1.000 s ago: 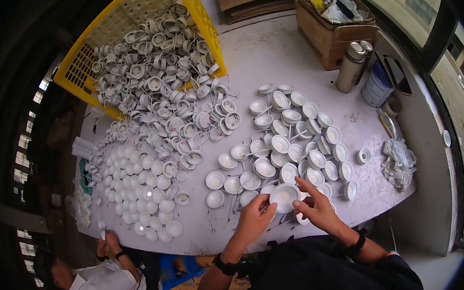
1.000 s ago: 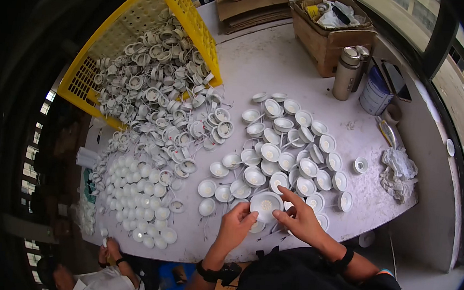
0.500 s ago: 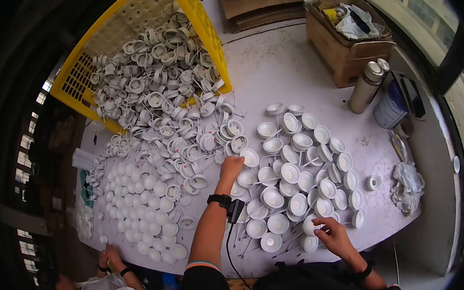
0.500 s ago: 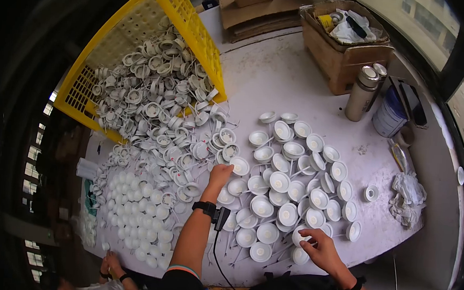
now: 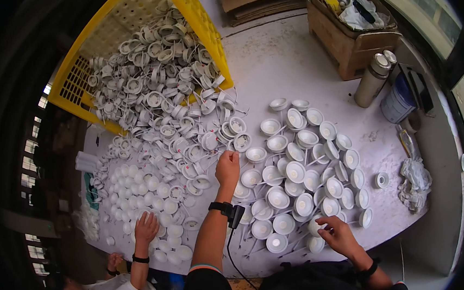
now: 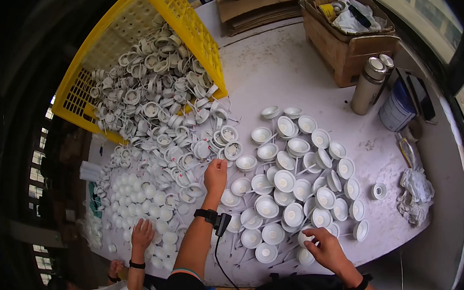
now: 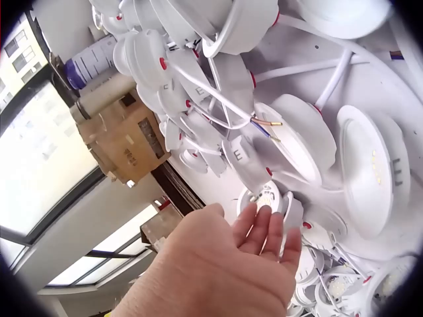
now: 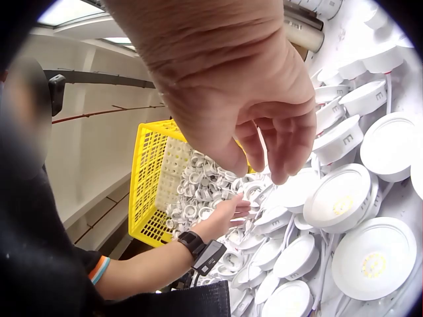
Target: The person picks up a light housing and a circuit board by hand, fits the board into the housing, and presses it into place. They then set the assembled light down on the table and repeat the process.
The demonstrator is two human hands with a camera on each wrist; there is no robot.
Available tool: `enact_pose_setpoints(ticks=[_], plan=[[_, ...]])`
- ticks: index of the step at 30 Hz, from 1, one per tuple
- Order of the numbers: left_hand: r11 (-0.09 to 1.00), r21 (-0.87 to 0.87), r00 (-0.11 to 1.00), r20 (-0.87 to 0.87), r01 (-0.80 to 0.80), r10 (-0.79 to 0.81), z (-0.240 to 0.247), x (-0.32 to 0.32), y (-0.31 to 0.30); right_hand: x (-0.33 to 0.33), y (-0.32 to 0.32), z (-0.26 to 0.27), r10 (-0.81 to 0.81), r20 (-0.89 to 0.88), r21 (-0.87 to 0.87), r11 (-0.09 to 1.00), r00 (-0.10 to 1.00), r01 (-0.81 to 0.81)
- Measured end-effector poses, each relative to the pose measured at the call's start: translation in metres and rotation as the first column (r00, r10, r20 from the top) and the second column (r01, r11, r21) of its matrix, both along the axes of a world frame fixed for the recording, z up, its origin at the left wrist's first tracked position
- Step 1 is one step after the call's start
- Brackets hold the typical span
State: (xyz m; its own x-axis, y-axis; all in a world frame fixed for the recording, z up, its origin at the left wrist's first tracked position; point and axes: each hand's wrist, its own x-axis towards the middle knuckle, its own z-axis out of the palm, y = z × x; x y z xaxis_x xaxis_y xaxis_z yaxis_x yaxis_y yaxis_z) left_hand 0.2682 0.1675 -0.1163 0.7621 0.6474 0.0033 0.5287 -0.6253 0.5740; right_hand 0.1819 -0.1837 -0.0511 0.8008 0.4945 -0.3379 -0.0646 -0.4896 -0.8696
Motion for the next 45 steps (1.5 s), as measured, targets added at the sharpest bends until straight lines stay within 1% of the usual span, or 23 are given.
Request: enact_pose_setpoints(ticks=[1, 3, 5, 7, 8, 10, 13, 17, 19, 23, 25, 27, 28, 29, 30, 31, 33, 35, 37, 39, 42, 43, 45], plan=[[1.000, 0.001, 1.000, 0.001, 0.001, -0.001, -0.003, 0.001, 0.008, 0.001, 0.000, 0.000, 0.011, -0.010, -0.021, 1.000, 1.000, -0.011], [0.999, -0.025, 0.969, 0.246, 0.020, -0.013, -0.007, 0.009, 0.021, 0.000, -0.001, -0.003, 0.014, 0.003, -0.021, 1.000, 1.000, -0.014], [0.998, -0.003, 0.969, 0.242, 0.060, -0.057, -0.003, 0.019, 0.021, 0.001, 0.000, -0.004, 0.013, 0.013, -0.024, 1.000, 1.000, -0.013], [0.918, 0.336, 0.951, 0.145, 0.211, -0.272, 0.003, 0.033, 0.018, 0.001, 0.001, -0.003, 0.012, 0.002, -0.030, 0.999, 1.000, -0.012], [0.919, 0.332, 0.951, 0.146, 0.211, -0.271, 0.003, 0.040, 0.017, 0.001, 0.002, -0.002, 0.012, 0.002, -0.034, 0.999, 1.000, -0.012], [0.885, 0.389, 0.952, -0.260, 0.256, -0.161, 0.002, 0.053, 0.014, 0.002, 0.003, 0.002, 0.009, -0.016, -0.041, 0.999, 1.000, -0.010], [0.894, 0.356, 0.930, -0.335, 0.273, -0.151, -0.014, 0.067, 0.025, 0.003, 0.001, 0.001, 0.006, 0.009, -0.038, 0.999, 1.000, -0.006], [0.911, 0.341, 0.947, -0.292, 0.232, -0.132, -0.013, 0.071, 0.035, 0.000, -0.004, -0.002, -0.011, 0.049, -0.056, 0.998, 0.999, 0.014], [0.931, 0.338, 0.973, -0.223, 0.139, -0.064, 0.004, 0.069, 0.038, -0.002, -0.004, -0.001, -0.010, 0.052, -0.051, 0.999, 0.999, 0.012], [0.930, 0.366, 0.998, 0.053, 0.022, -0.044, 0.024, 0.058, 0.050, -0.004, -0.004, 0.000, 0.011, 0.066, -0.022, 1.000, 0.998, -0.010], [0.942, 0.334, 0.997, 0.077, 0.000, -0.027, 0.031, 0.055, 0.064, -0.004, -0.002, 0.006, 0.012, 0.067, -0.027, 1.000, 0.998, -0.010], [0.980, 0.144, 0.969, 0.226, -0.137, 0.102, 0.040, 0.049, 0.075, -0.006, 0.000, 0.011, 0.013, 0.069, -0.033, 0.999, 0.998, -0.011], [0.980, 0.144, 0.968, 0.229, -0.135, 0.100, 0.051, 0.044, 0.078, -0.007, 0.000, 0.012, 0.015, 0.073, -0.012, 1.000, 0.997, -0.014], [0.983, -0.128, 0.922, 0.349, -0.128, 0.165, 0.062, 0.037, 0.080, -0.008, 0.000, 0.014, 0.015, 0.075, 0.007, 1.000, 0.997, -0.016], [0.918, -0.388, 0.861, 0.437, -0.078, 0.258, 0.075, 0.029, 0.076, -0.009, 0.000, 0.016, 0.009, 0.092, 0.013, 1.000, 0.996, -0.010], [0.918, -0.389, 0.862, 0.437, -0.076, 0.256, 0.090, 0.018, 0.065, -0.012, 0.000, 0.017, 0.006, 0.091, 0.012, 1.000, 0.996, -0.007], [0.952, -0.269, 0.796, 0.604, 0.143, 0.051, 0.123, -0.011, 0.035, -0.014, 0.000, 0.020, -0.029, 0.084, 0.130, 0.991, 0.996, 0.018], [0.924, -0.195, 0.768, 0.624, 0.330, -0.142, 0.150, -0.048, -0.007, -0.018, 0.003, 0.027, -0.057, 0.025, 0.206, 0.977, 0.998, 0.051], [0.796, -0.243, 0.796, 0.432, 0.554, -0.423, 0.175, -0.094, -0.047, -0.019, 0.007, 0.038, -0.020, -0.040, 0.396, 0.917, 0.999, 0.034], [0.675, -0.206, 0.706, 0.174, 0.708, -0.687, 0.208, -0.128, -0.088, -0.020, 0.013, 0.068, 0.029, -0.103, 0.456, 0.889, 0.994, 0.021], [0.496, -0.341, 0.572, 0.174, 0.799, -0.802, 0.202, -0.156, -0.124, -0.027, 0.023, 0.084, 0.178, -0.251, 0.556, 0.831, 0.952, -0.009], [0.492, -0.353, 0.572, 0.173, 0.796, -0.802, 0.195, -0.163, -0.133, -0.028, 0.022, 0.084, 0.261, -0.317, 0.588, 0.808, 0.912, -0.027], [0.497, -0.684, 0.820, 0.275, 0.533, -0.501, 0.177, -0.180, -0.145, -0.030, 0.015, 0.088, 0.268, -0.315, 0.550, 0.833, 0.910, -0.054]])
